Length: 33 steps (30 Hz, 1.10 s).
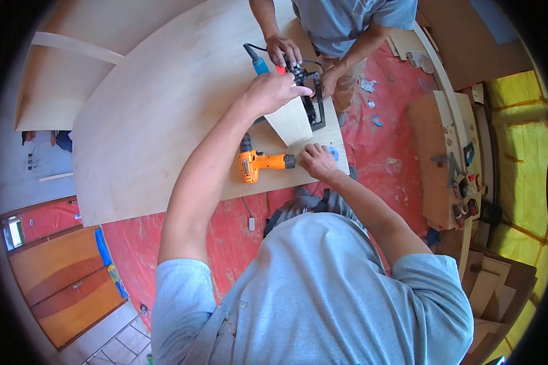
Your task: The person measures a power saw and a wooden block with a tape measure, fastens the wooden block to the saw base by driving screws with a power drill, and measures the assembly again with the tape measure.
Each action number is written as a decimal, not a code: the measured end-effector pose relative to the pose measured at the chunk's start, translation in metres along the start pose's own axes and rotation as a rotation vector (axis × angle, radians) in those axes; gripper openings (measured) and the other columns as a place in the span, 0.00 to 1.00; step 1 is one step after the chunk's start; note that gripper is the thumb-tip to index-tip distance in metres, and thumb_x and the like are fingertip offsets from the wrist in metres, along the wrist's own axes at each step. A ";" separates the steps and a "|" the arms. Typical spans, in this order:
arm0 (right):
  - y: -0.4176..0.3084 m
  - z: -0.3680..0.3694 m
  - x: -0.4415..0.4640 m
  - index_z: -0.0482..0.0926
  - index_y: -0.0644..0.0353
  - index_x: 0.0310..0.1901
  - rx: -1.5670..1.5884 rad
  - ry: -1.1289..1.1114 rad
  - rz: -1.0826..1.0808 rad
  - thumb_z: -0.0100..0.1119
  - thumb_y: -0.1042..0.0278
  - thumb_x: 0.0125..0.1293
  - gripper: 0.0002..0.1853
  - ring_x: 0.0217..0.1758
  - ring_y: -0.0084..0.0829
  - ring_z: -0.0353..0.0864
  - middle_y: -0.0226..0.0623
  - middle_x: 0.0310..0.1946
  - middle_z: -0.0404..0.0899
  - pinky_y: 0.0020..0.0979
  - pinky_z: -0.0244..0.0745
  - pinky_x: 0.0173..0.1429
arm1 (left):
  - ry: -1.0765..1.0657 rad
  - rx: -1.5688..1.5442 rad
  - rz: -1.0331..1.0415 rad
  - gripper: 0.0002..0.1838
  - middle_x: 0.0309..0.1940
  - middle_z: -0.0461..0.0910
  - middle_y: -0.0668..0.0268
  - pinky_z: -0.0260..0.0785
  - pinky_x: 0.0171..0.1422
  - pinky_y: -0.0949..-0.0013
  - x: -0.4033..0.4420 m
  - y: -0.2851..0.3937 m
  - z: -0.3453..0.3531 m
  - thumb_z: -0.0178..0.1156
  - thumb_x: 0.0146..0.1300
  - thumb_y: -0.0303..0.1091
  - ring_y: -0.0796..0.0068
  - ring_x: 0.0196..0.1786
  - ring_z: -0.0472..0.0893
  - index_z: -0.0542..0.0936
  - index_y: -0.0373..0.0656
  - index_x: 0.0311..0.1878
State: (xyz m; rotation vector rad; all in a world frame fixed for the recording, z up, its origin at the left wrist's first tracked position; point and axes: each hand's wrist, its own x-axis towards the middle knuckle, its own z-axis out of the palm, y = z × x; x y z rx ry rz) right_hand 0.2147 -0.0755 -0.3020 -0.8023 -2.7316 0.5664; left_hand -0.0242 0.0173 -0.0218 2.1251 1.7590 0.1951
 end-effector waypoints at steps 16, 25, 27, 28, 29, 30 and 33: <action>-0.017 -0.045 0.003 0.83 0.54 0.59 0.006 0.091 -0.126 0.77 0.55 0.64 0.24 0.74 0.47 0.76 0.43 0.67 0.79 0.55 0.69 0.76 | 0.019 -0.008 0.026 0.42 0.34 0.88 0.40 0.83 0.52 0.41 0.003 -0.009 0.012 0.61 0.72 0.73 0.38 0.44 0.91 0.87 0.32 0.38; -0.080 -0.048 0.051 0.83 0.55 0.59 0.147 -0.103 -0.268 0.74 0.61 0.67 0.21 0.60 0.47 0.82 0.41 0.60 0.81 0.48 0.77 0.66 | 0.103 -0.052 0.059 0.37 0.33 0.89 0.42 0.83 0.51 0.44 -0.006 -0.006 0.014 0.63 0.74 0.66 0.41 0.43 0.91 0.88 0.32 0.37; -0.073 -0.044 0.052 0.82 0.56 0.59 0.103 -0.164 -0.276 0.74 0.61 0.67 0.21 0.63 0.46 0.82 0.41 0.62 0.81 0.48 0.77 0.67 | 0.087 -0.155 0.111 0.36 0.32 0.89 0.42 0.83 0.50 0.44 -0.006 -0.009 0.007 0.63 0.75 0.65 0.41 0.42 0.91 0.88 0.33 0.36; -0.066 -0.040 0.051 0.82 0.56 0.60 0.094 -0.167 -0.275 0.73 0.61 0.67 0.22 0.64 0.46 0.81 0.41 0.63 0.80 0.47 0.77 0.68 | 0.070 -0.124 0.070 0.35 0.32 0.89 0.45 0.84 0.48 0.45 -0.001 -0.007 0.007 0.63 0.75 0.64 0.44 0.42 0.92 0.89 0.34 0.36; -0.064 -0.037 0.051 0.82 0.56 0.60 0.092 -0.163 -0.270 0.73 0.61 0.67 0.22 0.64 0.46 0.81 0.41 0.64 0.80 0.47 0.78 0.68 | 0.046 -0.086 0.032 0.34 0.32 0.90 0.47 0.85 0.46 0.46 0.000 -0.006 0.007 0.63 0.75 0.64 0.48 0.42 0.93 0.90 0.36 0.36; -0.063 -0.037 0.052 0.81 0.55 0.60 0.069 -0.156 -0.266 0.72 0.61 0.66 0.22 0.64 0.45 0.82 0.40 0.62 0.80 0.47 0.79 0.67 | 0.049 -0.095 0.012 0.33 0.32 0.90 0.46 0.85 0.46 0.46 -0.001 -0.004 0.008 0.64 0.75 0.64 0.47 0.42 0.93 0.89 0.36 0.37; -0.066 -0.037 0.053 0.81 0.55 0.60 0.034 -0.180 -0.100 0.73 0.61 0.65 0.23 0.64 0.45 0.82 0.40 0.61 0.80 0.47 0.80 0.65 | 0.044 -0.063 0.013 0.32 0.32 0.89 0.45 0.85 0.47 0.47 0.002 0.001 0.003 0.64 0.76 0.63 0.45 0.42 0.93 0.89 0.36 0.38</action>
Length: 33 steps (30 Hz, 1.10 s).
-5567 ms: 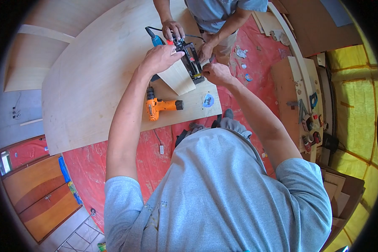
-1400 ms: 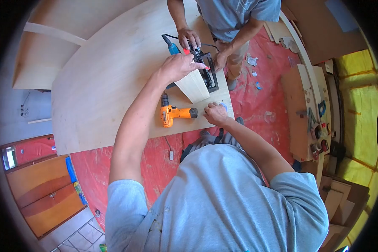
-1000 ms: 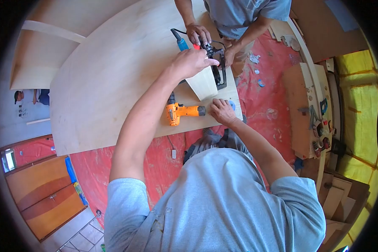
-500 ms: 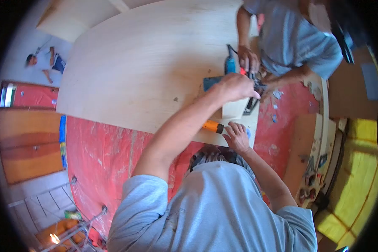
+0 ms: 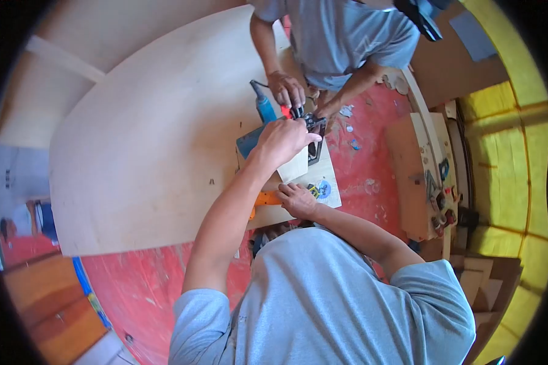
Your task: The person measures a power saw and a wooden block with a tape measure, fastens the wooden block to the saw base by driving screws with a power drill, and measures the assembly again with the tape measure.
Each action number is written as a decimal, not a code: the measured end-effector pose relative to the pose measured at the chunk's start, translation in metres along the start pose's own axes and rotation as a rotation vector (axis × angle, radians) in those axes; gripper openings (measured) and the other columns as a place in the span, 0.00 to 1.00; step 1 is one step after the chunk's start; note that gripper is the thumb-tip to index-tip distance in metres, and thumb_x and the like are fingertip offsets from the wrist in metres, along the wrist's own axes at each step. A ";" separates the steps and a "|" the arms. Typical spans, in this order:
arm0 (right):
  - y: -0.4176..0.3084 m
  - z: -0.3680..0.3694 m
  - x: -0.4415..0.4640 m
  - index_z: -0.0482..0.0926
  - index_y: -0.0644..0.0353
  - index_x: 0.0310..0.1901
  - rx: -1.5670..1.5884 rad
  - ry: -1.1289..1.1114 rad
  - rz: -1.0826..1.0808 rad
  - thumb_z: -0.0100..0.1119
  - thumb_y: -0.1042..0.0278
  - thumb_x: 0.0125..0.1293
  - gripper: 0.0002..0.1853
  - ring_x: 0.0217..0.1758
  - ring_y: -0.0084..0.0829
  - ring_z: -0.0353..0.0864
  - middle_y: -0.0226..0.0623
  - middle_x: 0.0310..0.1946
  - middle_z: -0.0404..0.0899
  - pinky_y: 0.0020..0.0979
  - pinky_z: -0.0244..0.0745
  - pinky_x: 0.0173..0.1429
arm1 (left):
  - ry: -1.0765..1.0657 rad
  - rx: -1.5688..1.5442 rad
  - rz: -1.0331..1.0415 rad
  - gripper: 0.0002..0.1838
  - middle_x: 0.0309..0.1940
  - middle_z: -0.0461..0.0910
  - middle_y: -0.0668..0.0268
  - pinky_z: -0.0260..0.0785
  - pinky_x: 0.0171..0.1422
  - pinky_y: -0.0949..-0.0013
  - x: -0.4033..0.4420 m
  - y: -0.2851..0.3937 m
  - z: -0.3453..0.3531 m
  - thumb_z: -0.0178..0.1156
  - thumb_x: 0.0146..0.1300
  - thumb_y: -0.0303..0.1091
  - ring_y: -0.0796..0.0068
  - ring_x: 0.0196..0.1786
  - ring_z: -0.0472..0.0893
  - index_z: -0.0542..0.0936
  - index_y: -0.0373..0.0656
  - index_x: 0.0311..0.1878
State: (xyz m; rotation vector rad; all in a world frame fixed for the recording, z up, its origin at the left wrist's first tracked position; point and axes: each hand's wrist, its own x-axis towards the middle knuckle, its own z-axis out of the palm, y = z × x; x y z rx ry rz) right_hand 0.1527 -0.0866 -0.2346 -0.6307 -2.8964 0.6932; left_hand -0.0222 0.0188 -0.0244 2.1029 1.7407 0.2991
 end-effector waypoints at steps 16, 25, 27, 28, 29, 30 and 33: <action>-0.092 -0.001 0.147 0.84 0.57 0.53 0.316 -0.196 0.049 0.66 0.62 0.69 0.15 0.65 0.47 0.85 0.44 0.50 0.85 0.52 0.81 0.66 | 0.139 -0.117 0.042 0.21 0.34 0.92 0.56 0.85 0.44 0.52 0.001 -0.013 0.032 0.72 0.68 0.54 0.57 0.42 0.94 0.93 0.42 0.36; -0.108 0.084 0.264 0.87 0.58 0.48 0.115 -0.281 0.314 0.63 0.62 0.73 0.11 0.52 0.52 0.92 0.47 0.49 0.89 0.52 0.88 0.56 | 0.166 -0.072 0.063 0.08 0.36 0.92 0.61 0.84 0.41 0.57 0.001 -0.007 0.041 0.65 0.69 0.31 0.62 0.41 0.94 0.93 0.44 0.40; -0.108 0.095 0.268 0.88 0.58 0.48 0.116 -0.283 0.427 0.62 0.62 0.75 0.11 0.54 0.52 0.92 0.48 0.49 0.90 0.52 0.88 0.57 | 0.153 -0.111 0.055 0.08 0.35 0.92 0.62 0.84 0.41 0.58 0.000 -0.009 0.039 0.65 0.68 0.31 0.63 0.41 0.94 0.93 0.44 0.40; -0.107 0.102 0.268 0.87 0.59 0.48 0.106 -0.259 0.432 0.61 0.62 0.75 0.12 0.55 0.52 0.92 0.50 0.49 0.90 0.52 0.88 0.58 | 0.141 -0.139 0.043 0.08 0.35 0.91 0.62 0.84 0.42 0.59 0.001 -0.007 0.037 0.65 0.68 0.31 0.64 0.42 0.94 0.93 0.45 0.40; -0.104 0.107 0.267 0.87 0.60 0.48 0.096 -0.232 0.433 0.59 0.62 0.76 0.12 0.56 0.52 0.92 0.51 0.49 0.90 0.52 0.88 0.59 | 0.155 -0.121 0.065 0.07 0.34 0.91 0.63 0.85 0.42 0.60 0.000 -0.008 0.036 0.66 0.68 0.32 0.65 0.41 0.94 0.93 0.45 0.39; -0.102 0.105 0.266 0.87 0.60 0.48 0.087 -0.224 0.446 0.59 0.62 0.76 0.12 0.56 0.52 0.92 0.51 0.49 0.90 0.52 0.88 0.59 | 0.159 -0.124 0.082 0.07 0.34 0.91 0.63 0.85 0.42 0.60 0.000 -0.007 0.035 0.66 0.68 0.32 0.65 0.41 0.94 0.93 0.45 0.39; -0.103 0.104 0.264 0.87 0.62 0.48 0.122 -0.224 0.437 0.59 0.63 0.75 0.13 0.55 0.53 0.92 0.52 0.49 0.90 0.52 0.88 0.59 | 0.152 -0.043 0.091 0.07 0.33 0.91 0.65 0.84 0.39 0.59 -0.001 -0.009 0.035 0.67 0.67 0.33 0.65 0.40 0.94 0.93 0.45 0.38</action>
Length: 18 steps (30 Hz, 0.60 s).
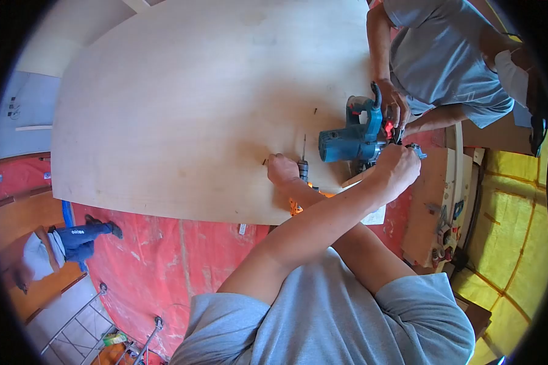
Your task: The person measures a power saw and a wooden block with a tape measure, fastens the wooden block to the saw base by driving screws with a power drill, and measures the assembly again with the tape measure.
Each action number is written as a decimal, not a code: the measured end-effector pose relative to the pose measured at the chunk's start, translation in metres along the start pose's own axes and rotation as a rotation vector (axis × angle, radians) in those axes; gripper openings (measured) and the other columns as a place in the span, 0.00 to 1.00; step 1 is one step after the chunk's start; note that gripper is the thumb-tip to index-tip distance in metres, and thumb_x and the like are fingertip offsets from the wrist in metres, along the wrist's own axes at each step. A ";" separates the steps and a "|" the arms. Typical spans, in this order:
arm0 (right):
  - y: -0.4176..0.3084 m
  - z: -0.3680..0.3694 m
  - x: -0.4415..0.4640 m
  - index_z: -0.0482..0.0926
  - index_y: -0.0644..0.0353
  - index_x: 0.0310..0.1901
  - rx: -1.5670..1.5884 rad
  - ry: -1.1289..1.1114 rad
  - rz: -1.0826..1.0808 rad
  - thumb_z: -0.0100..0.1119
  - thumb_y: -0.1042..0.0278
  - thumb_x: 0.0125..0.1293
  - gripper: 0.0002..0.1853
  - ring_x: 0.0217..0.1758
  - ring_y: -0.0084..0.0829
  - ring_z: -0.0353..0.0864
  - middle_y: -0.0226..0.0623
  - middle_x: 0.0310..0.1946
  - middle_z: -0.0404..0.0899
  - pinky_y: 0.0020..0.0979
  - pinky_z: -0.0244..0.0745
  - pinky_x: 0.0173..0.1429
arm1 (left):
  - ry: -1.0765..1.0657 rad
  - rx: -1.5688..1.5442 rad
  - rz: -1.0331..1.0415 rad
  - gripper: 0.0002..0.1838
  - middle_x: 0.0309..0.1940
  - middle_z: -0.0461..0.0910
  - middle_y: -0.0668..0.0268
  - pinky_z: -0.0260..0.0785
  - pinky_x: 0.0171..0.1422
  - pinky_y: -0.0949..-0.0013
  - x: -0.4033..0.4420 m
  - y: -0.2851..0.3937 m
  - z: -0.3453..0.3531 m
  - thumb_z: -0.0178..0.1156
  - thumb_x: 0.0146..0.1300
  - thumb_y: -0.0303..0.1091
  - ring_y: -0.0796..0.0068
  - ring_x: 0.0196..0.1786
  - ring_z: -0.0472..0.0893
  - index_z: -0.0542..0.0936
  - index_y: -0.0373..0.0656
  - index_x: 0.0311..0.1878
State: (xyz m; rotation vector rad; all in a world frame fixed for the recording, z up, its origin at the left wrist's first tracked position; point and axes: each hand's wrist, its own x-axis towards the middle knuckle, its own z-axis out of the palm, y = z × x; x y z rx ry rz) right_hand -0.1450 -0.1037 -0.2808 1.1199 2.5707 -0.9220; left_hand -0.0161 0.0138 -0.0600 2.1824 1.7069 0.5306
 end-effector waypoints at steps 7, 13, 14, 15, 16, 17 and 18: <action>0.003 -0.010 -0.013 0.84 0.64 0.49 0.112 0.049 -0.082 0.57 0.64 0.74 0.13 0.52 0.58 0.91 0.56 0.47 0.89 0.55 0.86 0.59 | 0.047 -0.129 -0.046 0.23 0.28 0.90 0.55 0.85 0.42 0.52 0.002 -0.003 0.004 0.73 0.68 0.54 0.56 0.36 0.93 0.91 0.40 0.34; 0.008 -0.021 -0.050 0.82 0.64 0.47 0.200 0.020 -0.154 0.61 0.64 0.73 0.11 0.50 0.60 0.90 0.60 0.45 0.89 0.59 0.85 0.55 | 0.018 -0.206 -0.092 0.24 0.30 0.91 0.55 0.85 0.44 0.51 0.004 -0.005 0.003 0.73 0.68 0.55 0.53 0.38 0.94 0.92 0.39 0.35; 0.009 -0.024 -0.056 0.82 0.64 0.48 0.131 -0.019 -0.106 0.63 0.64 0.71 0.12 0.50 0.60 0.91 0.60 0.45 0.89 0.59 0.86 0.54 | 0.015 -0.131 -0.035 0.26 0.31 0.90 0.54 0.85 0.45 0.50 0.003 -0.006 0.003 0.72 0.69 0.56 0.53 0.38 0.94 0.92 0.38 0.35; 0.014 -0.026 -0.058 0.82 0.64 0.48 0.133 0.013 -0.083 0.63 0.64 0.71 0.12 0.50 0.60 0.91 0.60 0.45 0.89 0.59 0.86 0.54 | 0.000 -0.163 -0.005 0.25 0.32 0.91 0.54 0.85 0.45 0.50 0.000 -0.006 -0.007 0.70 0.70 0.56 0.53 0.38 0.94 0.92 0.39 0.37; 0.021 -0.026 -0.058 0.82 0.63 0.53 0.086 -0.056 -0.167 0.64 0.63 0.69 0.15 0.51 0.59 0.91 0.57 0.47 0.89 0.57 0.86 0.54 | -0.047 -0.119 0.013 0.24 0.33 0.91 0.53 0.85 0.45 0.49 0.003 -0.007 -0.001 0.69 0.72 0.56 0.53 0.38 0.93 0.92 0.40 0.38; 0.028 -0.029 -0.060 0.82 0.62 0.57 0.041 -0.124 -0.243 0.66 0.63 0.67 0.20 0.51 0.58 0.91 0.53 0.48 0.88 0.55 0.87 0.54 | -0.197 -0.160 -0.101 0.25 0.33 0.90 0.53 0.85 0.44 0.48 0.001 0.001 -0.033 0.66 0.74 0.57 0.54 0.40 0.94 0.90 0.41 0.38; 0.028 -0.040 -0.068 0.82 0.62 0.57 0.051 -0.080 -0.195 0.66 0.63 0.67 0.20 0.51 0.58 0.91 0.53 0.48 0.88 0.55 0.87 0.54 | -0.080 -0.097 0.019 0.27 0.33 0.90 0.52 0.85 0.45 0.48 0.001 -0.007 -0.013 0.64 0.76 0.58 0.54 0.42 0.93 0.89 0.39 0.37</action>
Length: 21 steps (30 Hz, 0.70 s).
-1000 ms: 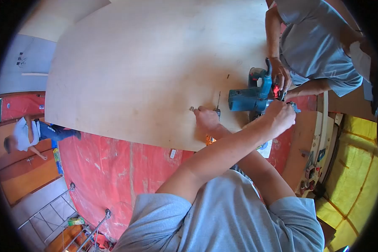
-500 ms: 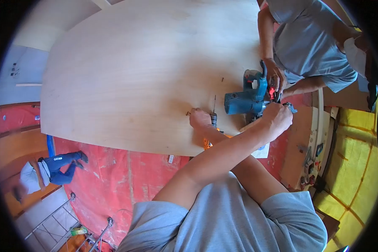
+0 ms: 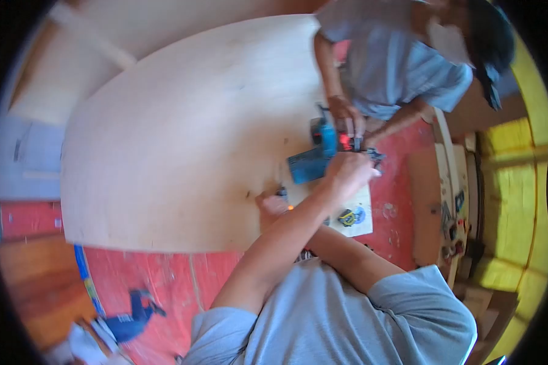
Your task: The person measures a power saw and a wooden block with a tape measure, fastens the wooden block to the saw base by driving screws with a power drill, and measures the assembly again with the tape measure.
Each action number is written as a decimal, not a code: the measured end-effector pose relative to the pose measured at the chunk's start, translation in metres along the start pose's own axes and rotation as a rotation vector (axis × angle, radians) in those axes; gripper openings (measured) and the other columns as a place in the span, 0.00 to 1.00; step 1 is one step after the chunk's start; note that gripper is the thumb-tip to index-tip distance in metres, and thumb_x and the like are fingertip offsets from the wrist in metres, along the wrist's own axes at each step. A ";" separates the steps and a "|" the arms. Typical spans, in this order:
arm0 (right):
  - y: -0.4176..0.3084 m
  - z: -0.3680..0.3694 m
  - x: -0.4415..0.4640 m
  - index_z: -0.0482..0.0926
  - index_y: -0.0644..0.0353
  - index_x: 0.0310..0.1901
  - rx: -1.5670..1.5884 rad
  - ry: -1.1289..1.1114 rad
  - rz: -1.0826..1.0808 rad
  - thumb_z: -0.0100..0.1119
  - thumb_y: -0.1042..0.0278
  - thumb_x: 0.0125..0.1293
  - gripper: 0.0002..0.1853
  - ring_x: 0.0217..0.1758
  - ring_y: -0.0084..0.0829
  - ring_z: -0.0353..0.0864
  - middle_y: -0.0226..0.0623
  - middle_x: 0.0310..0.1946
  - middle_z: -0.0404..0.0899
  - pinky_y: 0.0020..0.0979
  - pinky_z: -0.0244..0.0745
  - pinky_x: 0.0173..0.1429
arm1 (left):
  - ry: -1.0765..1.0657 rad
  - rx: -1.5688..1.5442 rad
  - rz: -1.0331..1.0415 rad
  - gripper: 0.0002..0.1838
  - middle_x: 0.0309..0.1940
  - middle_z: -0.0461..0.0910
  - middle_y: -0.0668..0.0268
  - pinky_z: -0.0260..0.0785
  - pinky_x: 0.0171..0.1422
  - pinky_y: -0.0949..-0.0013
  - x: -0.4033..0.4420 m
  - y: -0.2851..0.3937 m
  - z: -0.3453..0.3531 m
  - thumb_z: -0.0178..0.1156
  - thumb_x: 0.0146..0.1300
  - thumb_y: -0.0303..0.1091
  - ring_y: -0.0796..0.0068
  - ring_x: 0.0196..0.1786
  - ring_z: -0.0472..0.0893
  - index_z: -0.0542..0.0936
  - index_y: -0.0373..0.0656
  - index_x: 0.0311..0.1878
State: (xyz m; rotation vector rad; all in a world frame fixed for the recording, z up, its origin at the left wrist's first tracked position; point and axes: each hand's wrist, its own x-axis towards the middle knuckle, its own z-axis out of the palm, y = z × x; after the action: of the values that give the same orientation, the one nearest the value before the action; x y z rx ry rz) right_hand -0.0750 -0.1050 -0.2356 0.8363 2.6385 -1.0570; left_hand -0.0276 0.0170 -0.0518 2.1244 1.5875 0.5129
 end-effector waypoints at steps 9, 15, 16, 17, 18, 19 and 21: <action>0.020 -0.005 -0.019 0.84 0.63 0.50 -0.080 0.134 -0.456 0.67 0.62 0.69 0.14 0.63 0.48 0.85 0.48 0.52 0.86 0.48 0.81 0.65 | -0.098 0.121 -0.122 0.35 0.33 0.89 0.42 0.84 0.49 0.42 0.003 0.014 -0.022 0.61 0.77 0.66 0.41 0.43 0.92 0.86 0.34 0.43; 0.090 -0.006 -0.123 0.82 0.54 0.45 0.058 0.396 -0.277 0.65 0.58 0.71 0.10 0.47 0.48 0.89 0.42 0.43 0.82 0.50 0.87 0.44 | -0.134 0.181 -0.122 0.37 0.34 0.89 0.39 0.83 0.50 0.39 0.004 0.016 -0.021 0.59 0.79 0.66 0.38 0.44 0.91 0.84 0.32 0.43; 0.107 -0.005 -0.145 0.81 0.54 0.43 0.017 0.485 -0.231 0.67 0.59 0.68 0.10 0.44 0.47 0.89 0.40 0.41 0.81 0.49 0.87 0.39 | -0.122 0.172 -0.131 0.36 0.34 0.89 0.39 0.82 0.50 0.39 0.003 0.018 -0.022 0.59 0.79 0.65 0.37 0.44 0.91 0.84 0.32 0.43; 0.117 -0.011 -0.173 0.81 0.53 0.44 0.004 0.536 -0.105 0.68 0.61 0.66 0.10 0.44 0.45 0.89 0.40 0.41 0.80 0.48 0.87 0.41 | -0.112 0.163 -0.142 0.36 0.34 0.89 0.39 0.82 0.49 0.38 0.002 0.019 -0.022 0.60 0.79 0.65 0.36 0.44 0.90 0.84 0.31 0.43; 0.138 -0.011 -0.190 0.81 0.53 0.44 -0.074 0.577 -0.091 0.71 0.60 0.65 0.11 0.48 0.43 0.88 0.37 0.41 0.80 0.46 0.86 0.42 | -0.097 0.133 -0.124 0.35 0.33 0.88 0.38 0.81 0.48 0.37 0.002 0.019 -0.022 0.60 0.79 0.64 0.34 0.43 0.90 0.83 0.32 0.43; 0.155 -0.013 -0.208 0.83 0.50 0.48 -0.141 0.534 -0.032 0.73 0.57 0.64 0.15 0.58 0.43 0.85 0.36 0.49 0.81 0.46 0.84 0.53 | -0.105 0.138 -0.115 0.35 0.33 0.88 0.38 0.81 0.48 0.37 0.003 0.020 -0.023 0.60 0.79 0.64 0.34 0.43 0.90 0.83 0.32 0.43; 0.181 -0.017 -0.237 0.81 0.44 0.67 -0.304 0.464 0.003 0.77 0.53 0.63 0.30 0.71 0.43 0.76 0.37 0.67 0.76 0.49 0.75 0.68 | -0.121 0.178 -0.142 0.35 0.33 0.88 0.38 0.80 0.48 0.37 0.003 0.022 -0.023 0.60 0.79 0.65 0.34 0.42 0.89 0.83 0.32 0.44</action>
State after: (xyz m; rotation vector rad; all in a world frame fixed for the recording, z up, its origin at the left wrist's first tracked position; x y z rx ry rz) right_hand 0.2237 -0.0895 -0.2432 1.1211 3.0567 -0.4753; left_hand -0.0214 0.0177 -0.0201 2.1030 1.7546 0.1993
